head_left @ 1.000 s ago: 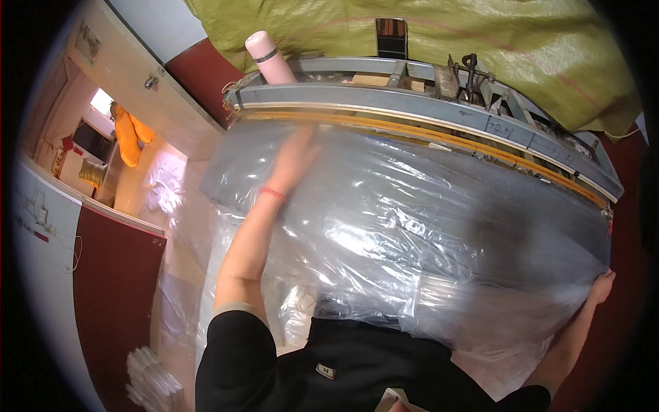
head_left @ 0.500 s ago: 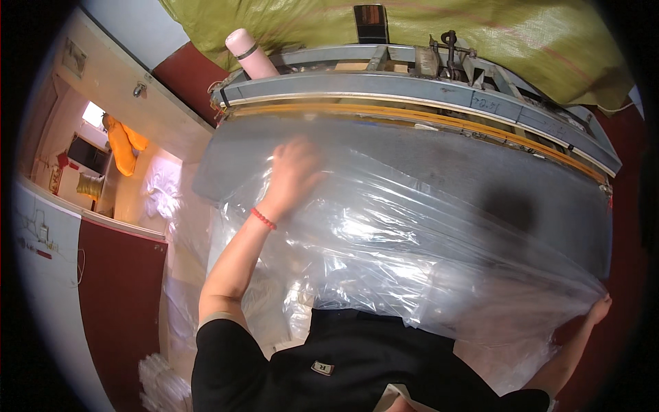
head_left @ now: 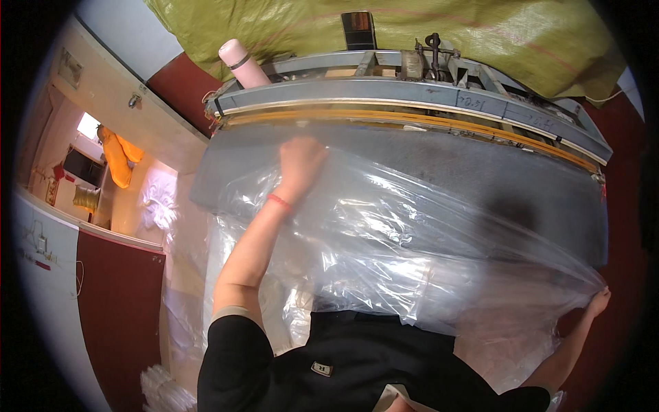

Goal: Manually positioning and processing large plastic sheets through a heat-sealing machine.

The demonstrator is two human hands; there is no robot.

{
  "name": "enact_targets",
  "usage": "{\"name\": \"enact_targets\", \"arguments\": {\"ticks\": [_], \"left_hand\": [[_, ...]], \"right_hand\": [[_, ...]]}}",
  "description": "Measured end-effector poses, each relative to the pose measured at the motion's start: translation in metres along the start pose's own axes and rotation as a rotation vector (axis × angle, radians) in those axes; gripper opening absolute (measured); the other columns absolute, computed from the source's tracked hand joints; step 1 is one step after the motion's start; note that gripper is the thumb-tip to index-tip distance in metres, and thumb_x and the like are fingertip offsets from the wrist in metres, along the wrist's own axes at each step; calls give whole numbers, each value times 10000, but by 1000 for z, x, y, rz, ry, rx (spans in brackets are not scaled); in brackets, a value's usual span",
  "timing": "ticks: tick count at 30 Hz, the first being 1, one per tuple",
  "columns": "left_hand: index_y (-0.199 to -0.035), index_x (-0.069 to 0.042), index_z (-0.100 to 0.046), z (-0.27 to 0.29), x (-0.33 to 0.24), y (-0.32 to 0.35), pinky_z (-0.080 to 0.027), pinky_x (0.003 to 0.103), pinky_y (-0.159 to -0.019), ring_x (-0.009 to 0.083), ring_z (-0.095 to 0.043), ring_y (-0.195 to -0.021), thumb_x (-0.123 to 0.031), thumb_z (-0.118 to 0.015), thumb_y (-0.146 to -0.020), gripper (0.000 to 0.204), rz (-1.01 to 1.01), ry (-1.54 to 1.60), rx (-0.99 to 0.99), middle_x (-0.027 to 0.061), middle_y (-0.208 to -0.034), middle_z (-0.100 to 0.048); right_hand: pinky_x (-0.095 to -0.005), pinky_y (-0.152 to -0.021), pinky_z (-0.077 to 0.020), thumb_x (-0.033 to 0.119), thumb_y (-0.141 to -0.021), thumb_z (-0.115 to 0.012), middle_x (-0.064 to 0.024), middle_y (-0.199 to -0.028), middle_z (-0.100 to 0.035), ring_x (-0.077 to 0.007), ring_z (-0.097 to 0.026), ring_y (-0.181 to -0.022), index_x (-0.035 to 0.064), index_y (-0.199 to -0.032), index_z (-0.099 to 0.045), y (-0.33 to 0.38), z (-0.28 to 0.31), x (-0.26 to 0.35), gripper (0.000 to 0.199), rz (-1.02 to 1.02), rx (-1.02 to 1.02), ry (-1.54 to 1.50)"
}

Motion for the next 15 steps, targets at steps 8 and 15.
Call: {"name": "enact_targets", "arguments": {"ticks": [8, 15], "left_hand": [[-766, -56, -597, -1, 5, -6, -399, 358, -698, 230, -522, -715, -157, -667, -697, 141, 28, 93, 11, 51, -686, -573], [-782, -36, -532, -7, 37, -16, -423, 348, -634, 260, -527, -691, -123, -506, -789, 91, 82, 310, -53, 124, -775, -562]], "right_hand": [[-389, -813, -406, 377, -884, -400, -197, -1033, -575, -350, -534, -957, 0, -1065, -546, -17, 2, 2, 443, 25, -34, -134], [-395, -812, -414, 404, -845, -444, -150, -1047, -587, -312, -554, -938, 57, -1052, -580, -36, 13, 64, 427, -38, -67, -132]]}}
Point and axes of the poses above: each hand's wrist, its own y-axis away from the middle knuckle, its own z-axis out of the back of the hand, x = y × z, the point moved 7 cm from there along -y, towards the middle knuckle
